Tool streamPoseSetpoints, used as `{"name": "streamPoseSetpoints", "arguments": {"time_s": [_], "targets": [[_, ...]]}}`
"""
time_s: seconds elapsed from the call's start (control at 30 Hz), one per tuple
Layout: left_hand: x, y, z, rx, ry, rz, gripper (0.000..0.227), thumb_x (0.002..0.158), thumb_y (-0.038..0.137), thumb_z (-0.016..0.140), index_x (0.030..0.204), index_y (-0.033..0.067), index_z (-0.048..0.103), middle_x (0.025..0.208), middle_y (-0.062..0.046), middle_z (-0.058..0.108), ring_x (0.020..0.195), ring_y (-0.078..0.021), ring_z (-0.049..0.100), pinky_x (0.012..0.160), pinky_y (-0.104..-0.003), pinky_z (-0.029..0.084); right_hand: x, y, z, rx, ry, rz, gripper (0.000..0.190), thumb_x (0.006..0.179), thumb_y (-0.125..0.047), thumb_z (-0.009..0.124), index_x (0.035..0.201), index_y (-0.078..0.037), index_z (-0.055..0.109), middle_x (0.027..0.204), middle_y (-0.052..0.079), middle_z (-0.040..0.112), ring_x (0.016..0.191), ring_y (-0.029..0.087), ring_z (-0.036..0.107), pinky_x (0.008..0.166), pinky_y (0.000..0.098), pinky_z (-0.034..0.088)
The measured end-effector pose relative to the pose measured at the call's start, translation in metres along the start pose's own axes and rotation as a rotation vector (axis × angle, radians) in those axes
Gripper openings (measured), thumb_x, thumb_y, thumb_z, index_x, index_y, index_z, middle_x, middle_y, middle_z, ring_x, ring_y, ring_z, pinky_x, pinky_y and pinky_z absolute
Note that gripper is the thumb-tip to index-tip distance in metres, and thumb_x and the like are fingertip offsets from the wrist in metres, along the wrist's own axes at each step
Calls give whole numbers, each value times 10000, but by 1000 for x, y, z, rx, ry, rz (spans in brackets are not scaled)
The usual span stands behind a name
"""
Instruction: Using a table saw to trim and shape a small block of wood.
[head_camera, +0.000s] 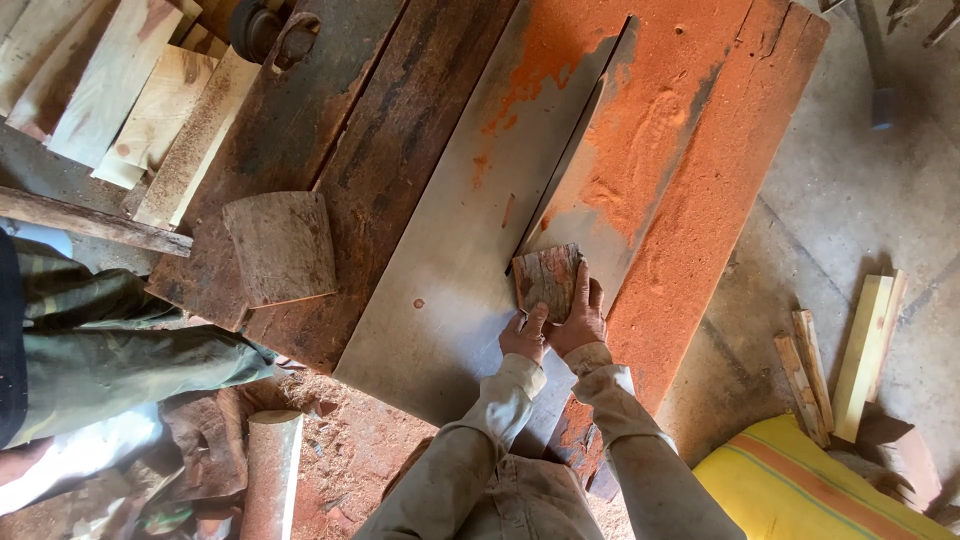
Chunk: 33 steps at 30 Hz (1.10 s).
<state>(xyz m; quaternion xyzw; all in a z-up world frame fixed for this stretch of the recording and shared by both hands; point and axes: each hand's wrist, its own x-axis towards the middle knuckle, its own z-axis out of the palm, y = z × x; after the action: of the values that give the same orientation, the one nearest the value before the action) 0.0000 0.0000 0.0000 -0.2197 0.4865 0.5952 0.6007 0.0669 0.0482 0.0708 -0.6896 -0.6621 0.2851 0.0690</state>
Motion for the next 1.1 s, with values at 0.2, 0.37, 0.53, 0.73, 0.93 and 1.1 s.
{"name": "streamPoseSetpoints", "arguments": {"time_s": [0.2,0.37,0.53,0.73,0.93,1.1], "targets": [[18,-5,1,136,-23,67,1093,826,346,960,1577,-44,267,1514,-413,344,1374,-571,395,1053,-734,444,-1,-12,-5,-5,18,30,1174,706,-485,760,1645,-339,72,1466,136,370,1074,546,637,924,622,561],[21,-7,5,69,17,71,1084,833,285,955,1578,-64,250,1527,-426,304,1391,-569,372,1091,-733,417,4,-8,2,-40,36,51,1164,714,-518,737,1642,-352,54,1476,121,361,1058,545,646,920,621,564],[-9,16,27,114,54,97,1045,845,267,925,1574,-73,257,1551,-416,266,1435,-539,323,1159,-669,377,5,-13,-3,-18,39,57,1134,736,-509,714,1643,-338,55,1471,131,358,1040,563,643,914,631,561],[-17,23,38,24,49,99,1002,866,197,904,1569,-96,253,1559,-431,206,1446,-550,287,1177,-667,366,11,-11,-1,-19,47,66,1140,729,-523,720,1641,-351,57,1465,115,360,1034,551,649,904,625,568],[0,16,35,98,38,92,1039,849,270,926,1576,-69,265,1545,-391,282,1416,-545,350,1124,-668,436,19,-9,2,-26,45,97,1148,719,-525,721,1639,-380,49,1461,95,359,1038,543,650,905,620,568],[26,13,39,223,16,114,1102,812,390,955,1585,-22,286,1557,-349,303,1422,-515,362,1112,-671,446,33,-13,1,3,76,122,1145,719,-487,731,1638,-320,69,1476,142,356,1058,575,627,914,648,556]]}}
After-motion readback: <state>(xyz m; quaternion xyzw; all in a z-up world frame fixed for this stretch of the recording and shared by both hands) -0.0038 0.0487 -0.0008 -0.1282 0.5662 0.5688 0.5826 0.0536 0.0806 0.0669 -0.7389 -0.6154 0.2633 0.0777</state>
